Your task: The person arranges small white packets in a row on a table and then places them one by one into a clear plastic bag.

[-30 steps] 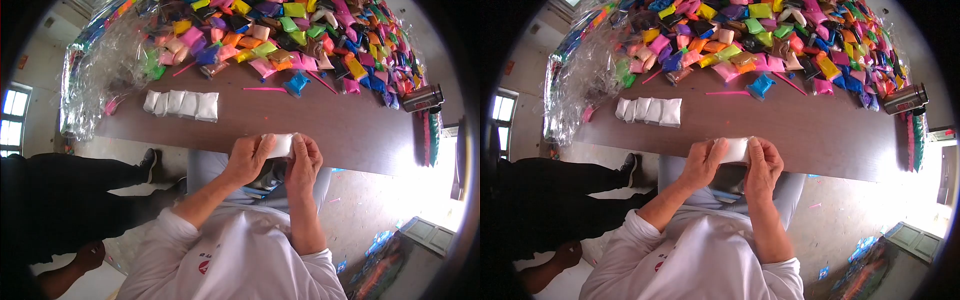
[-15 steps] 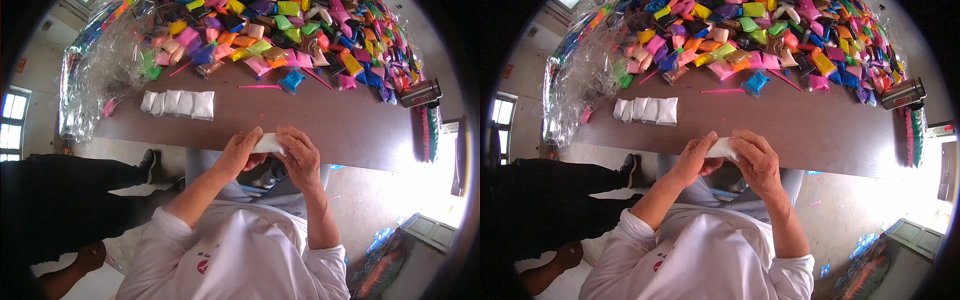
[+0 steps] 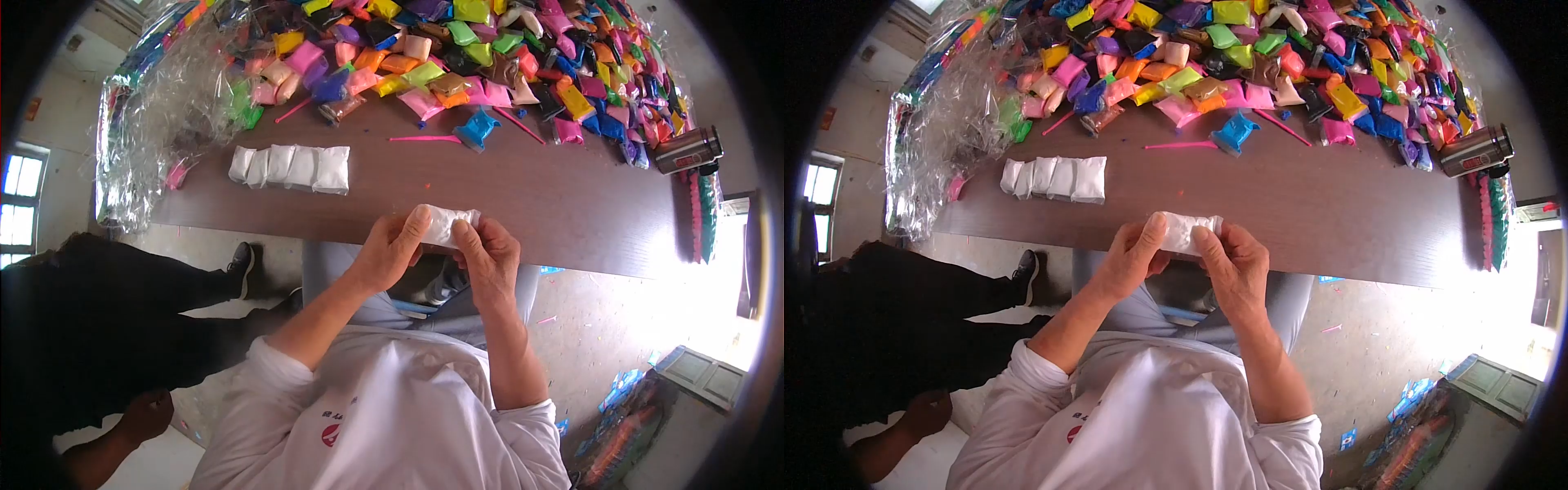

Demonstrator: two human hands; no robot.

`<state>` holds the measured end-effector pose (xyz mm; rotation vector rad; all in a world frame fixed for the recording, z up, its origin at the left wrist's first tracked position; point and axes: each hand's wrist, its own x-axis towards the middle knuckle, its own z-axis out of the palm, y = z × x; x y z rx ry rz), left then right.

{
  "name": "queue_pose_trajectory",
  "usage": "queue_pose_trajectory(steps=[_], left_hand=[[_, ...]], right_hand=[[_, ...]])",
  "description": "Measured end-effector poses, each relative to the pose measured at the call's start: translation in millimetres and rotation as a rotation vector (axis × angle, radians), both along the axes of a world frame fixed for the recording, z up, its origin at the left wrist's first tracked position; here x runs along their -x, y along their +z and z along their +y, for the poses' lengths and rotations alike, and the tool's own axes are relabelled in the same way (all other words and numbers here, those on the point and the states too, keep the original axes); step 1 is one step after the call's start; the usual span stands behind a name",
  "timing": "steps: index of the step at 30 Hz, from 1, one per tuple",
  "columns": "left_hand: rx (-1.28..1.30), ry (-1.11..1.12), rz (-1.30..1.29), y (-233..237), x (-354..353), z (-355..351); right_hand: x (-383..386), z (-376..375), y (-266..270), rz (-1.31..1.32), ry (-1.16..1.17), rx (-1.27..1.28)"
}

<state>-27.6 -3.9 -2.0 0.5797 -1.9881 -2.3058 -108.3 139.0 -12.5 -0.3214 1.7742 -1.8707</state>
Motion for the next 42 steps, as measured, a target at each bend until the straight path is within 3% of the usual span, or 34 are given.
queue_pose_trajectory(steps=[6,14,16,20,25,28,32,36,42], left_hand=[[0.045,-0.004,-0.014,-18,-6,-2],[0.204,0.046,0.149,9,1,11],[0.225,0.046,0.185,10,1,12],[0.155,0.006,0.070,4,-1,6],[0.058,-0.007,0.007,6,1,2],[0.000,-0.128,-0.021,-1,0,-5],[0.100,-0.033,-0.044,-2,2,1],[0.225,0.055,0.145,8,6,10],[0.213,0.060,0.043,-2,5,9]], right_hand=[[-8,-4,5,0.087,-0.059,-0.046],[-17,-6,-18,0.061,-0.240,0.070],[-23,-12,-10,-0.168,-0.336,0.357],[-22,-12,-8,-0.270,-0.330,0.399],[-10,1,-3,-0.076,-0.167,0.116],[-9,1,2,0.078,-0.136,0.017],[-10,0,-3,0.052,-0.079,-0.049],[-12,-3,-8,-0.058,-0.143,0.065],[-18,-7,-4,-0.401,-0.234,0.277]])
